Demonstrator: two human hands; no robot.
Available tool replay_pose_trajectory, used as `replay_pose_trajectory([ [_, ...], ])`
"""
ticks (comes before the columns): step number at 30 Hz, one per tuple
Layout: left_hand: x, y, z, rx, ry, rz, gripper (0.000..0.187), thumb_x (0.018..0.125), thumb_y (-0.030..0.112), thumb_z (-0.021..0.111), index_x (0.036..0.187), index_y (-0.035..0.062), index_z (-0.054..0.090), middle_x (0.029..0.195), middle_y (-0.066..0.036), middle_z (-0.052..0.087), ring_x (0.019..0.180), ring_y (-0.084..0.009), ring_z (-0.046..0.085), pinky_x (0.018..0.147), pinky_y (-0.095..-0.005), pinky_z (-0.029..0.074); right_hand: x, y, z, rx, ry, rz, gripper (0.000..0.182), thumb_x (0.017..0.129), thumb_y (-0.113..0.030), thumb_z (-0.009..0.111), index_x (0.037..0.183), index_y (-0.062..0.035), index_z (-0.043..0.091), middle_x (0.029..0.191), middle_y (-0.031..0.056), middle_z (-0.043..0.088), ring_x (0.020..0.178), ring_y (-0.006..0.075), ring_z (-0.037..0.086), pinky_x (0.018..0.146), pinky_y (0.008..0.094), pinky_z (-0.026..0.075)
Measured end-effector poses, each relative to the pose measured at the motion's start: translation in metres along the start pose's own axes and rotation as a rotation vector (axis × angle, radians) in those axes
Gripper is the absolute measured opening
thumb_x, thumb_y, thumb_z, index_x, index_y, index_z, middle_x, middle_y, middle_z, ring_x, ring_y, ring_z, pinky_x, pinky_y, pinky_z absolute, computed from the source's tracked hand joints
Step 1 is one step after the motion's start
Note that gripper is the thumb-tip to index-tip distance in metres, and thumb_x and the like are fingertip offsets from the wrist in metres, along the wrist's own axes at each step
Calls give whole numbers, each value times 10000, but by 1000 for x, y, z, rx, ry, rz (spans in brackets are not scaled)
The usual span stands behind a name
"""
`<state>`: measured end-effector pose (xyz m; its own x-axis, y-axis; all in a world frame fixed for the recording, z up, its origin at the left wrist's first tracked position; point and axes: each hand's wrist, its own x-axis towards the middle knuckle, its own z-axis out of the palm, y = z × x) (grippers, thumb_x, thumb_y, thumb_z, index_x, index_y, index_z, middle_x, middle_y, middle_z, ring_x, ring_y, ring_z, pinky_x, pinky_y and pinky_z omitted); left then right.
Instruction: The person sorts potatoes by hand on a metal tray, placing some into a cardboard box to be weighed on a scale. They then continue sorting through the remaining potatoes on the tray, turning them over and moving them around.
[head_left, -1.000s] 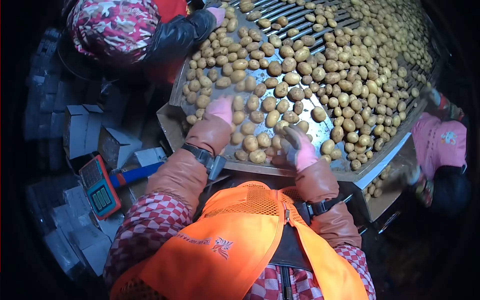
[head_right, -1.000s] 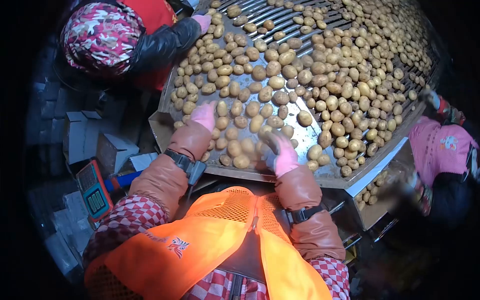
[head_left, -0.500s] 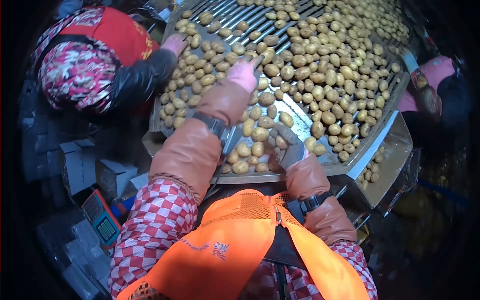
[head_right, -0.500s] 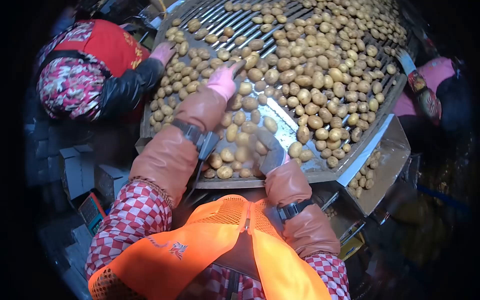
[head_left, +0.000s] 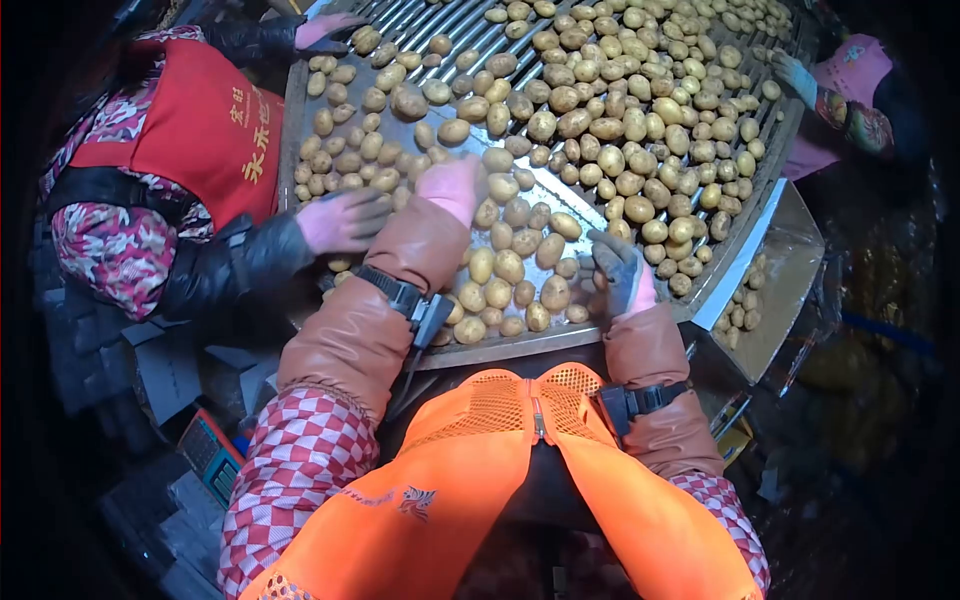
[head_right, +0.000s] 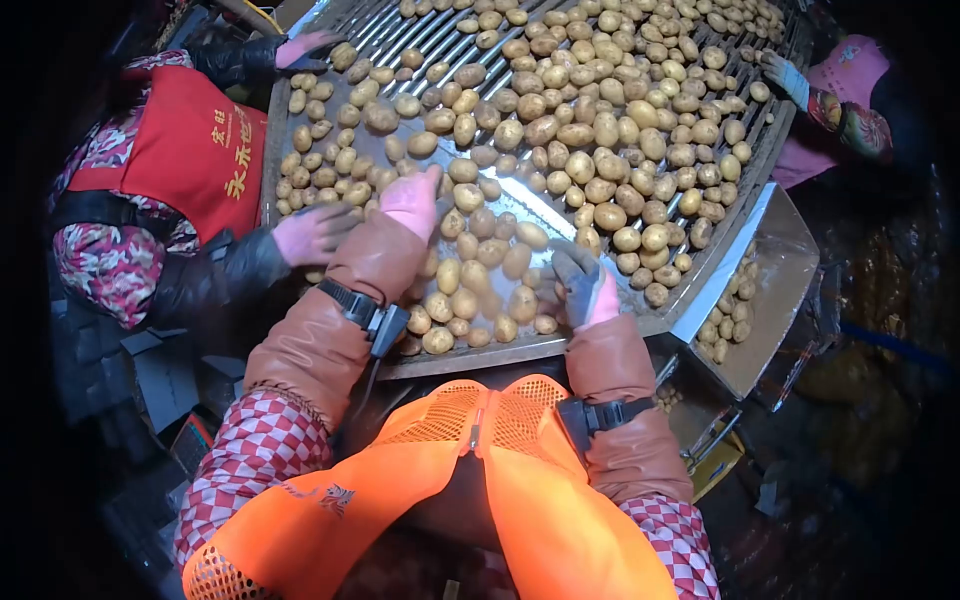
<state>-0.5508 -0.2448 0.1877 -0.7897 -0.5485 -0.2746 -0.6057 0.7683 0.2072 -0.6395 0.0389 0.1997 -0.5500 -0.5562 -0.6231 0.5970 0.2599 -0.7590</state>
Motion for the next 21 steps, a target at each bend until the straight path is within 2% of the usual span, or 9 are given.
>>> replay_pose_trajectory([
  [4,22,-3,24,-108,61,54,344,908,171,540,1242,116,606,1147,-214,655,1088,-381,629,934,-459,505,39,21,-26,-843,599,-786,401,843,-10,628,1242,-47,642,1168,204,656,1068,334,647,932,378,518],
  [6,18,-11,24,-202,119,10,376,855,301,658,1178,109,652,1094,-219,666,1057,-385,644,902,-459,523,26,19,3,-1086,620,-545,492,785,45,574,1262,-62,621,1278,214,608,1179,381,594,991,429,489],
  [8,28,-18,34,-308,175,-61,422,811,325,710,1173,111,672,1146,-225,647,1087,-384,631,922,-443,518,15,-2,19,-1262,165,-291,533,789,39,583,1305,-95,603,1327,174,590,1194,370,589,1001,440,488],
  [11,1,4,9,-461,348,-104,400,805,336,736,1131,107,699,1185,-228,637,1105,-378,627,946,-423,504,27,32,8,-815,-9,-398,608,844,-68,636,1427,-117,471,1415,157,531,1194,319,601,951,403,514],
  [14,-11,45,11,-866,177,285,392,807,304,752,1142,107,700,1151,-227,655,1107,-377,626,954,-417,497,-5,-15,28,6,-38,-195,788,890,-182,681,1553,-99,262,1461,199,476,1174,301,613,885,382,536],
  [15,-19,69,-12,-720,74,334,379,841,308,723,1168,118,689,1150,-216,661,1079,-378,634,951,-407,501,-4,-23,19,155,-216,-191,884,901,-210,674,1585,-116,123,1468,205,444,1200,280,588,834,370,543],
  [16,-24,90,-34,-575,-24,383,367,876,312,694,1194,129,679,1149,-205,668,1050,-379,643,948,-397,505,-11,-39,17,119,-307,-152,830,897,-264,691,1562,-112,217,1421,172,474,1117,216,605,757,318,543],
  [17,0,85,-9,-498,217,620,394,910,294,645,1284,172,628,1161,-196,670,1080,-374,638,945,-418,508,3,-25,6,264,-337,-127,778,906,-253,688,1541,-116,260,1366,152,505,1063,203,606,715,295,539],
  [21,48,135,-34,-139,-2,127,385,935,231,525,1315,226,592,1153,-196,674,1070,-379,648,916,-488,512,-3,-6,-15,449,-173,-145,576,934,-182,650,1449,-131,395,1222,94,572,943,178,605,616,248,524],
])
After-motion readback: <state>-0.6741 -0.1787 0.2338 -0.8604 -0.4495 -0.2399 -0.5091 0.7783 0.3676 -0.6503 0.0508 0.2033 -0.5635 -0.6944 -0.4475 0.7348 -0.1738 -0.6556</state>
